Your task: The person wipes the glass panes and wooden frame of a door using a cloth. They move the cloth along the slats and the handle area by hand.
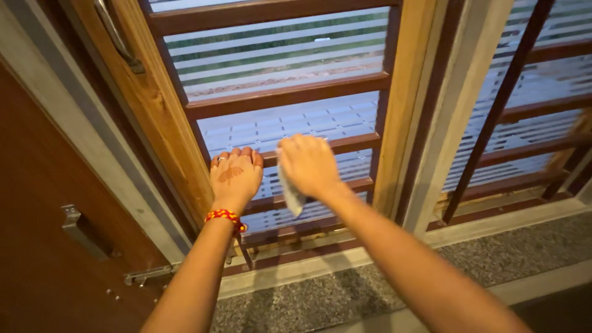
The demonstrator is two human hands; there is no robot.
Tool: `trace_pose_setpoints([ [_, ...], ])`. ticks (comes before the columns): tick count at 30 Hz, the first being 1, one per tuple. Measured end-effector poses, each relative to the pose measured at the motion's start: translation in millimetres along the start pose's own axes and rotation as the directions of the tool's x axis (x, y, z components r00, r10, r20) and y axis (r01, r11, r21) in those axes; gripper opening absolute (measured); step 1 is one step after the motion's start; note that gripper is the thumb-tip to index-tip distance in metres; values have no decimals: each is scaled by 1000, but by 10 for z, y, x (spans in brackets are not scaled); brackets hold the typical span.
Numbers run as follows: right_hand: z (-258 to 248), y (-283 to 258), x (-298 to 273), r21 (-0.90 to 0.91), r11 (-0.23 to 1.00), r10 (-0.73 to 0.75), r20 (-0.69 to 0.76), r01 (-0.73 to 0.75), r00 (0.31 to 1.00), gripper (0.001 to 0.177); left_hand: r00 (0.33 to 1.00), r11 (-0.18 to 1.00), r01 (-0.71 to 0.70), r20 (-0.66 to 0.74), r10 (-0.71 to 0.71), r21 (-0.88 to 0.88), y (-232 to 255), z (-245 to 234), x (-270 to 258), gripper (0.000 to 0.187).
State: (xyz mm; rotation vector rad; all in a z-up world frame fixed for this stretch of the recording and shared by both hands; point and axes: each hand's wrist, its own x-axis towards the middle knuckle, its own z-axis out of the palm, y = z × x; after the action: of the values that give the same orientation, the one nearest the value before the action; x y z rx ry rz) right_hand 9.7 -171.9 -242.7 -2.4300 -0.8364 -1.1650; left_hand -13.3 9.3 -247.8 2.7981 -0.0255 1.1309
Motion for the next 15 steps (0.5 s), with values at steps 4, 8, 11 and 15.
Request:
trace_pose_setpoints([
  [4,-260,488,7,-64,996,59,57,-56,997,34,1000,1000,14,-5,-14,16,39,-19,-7,39],
  [8,-392,878,81,-203,939,334,349,-277,876,48,999,999,22,-25,-22,24,58,5,-16,39],
  [11,-273,875,228,-272,887,455,385,-372,803,51,998,996,65,-1,-65,60,103,68,54,39],
  [15,110,350,432,-197,911,412,507,-363,757,48,991,992,123,46,-125,38,99,88,99,38],
])
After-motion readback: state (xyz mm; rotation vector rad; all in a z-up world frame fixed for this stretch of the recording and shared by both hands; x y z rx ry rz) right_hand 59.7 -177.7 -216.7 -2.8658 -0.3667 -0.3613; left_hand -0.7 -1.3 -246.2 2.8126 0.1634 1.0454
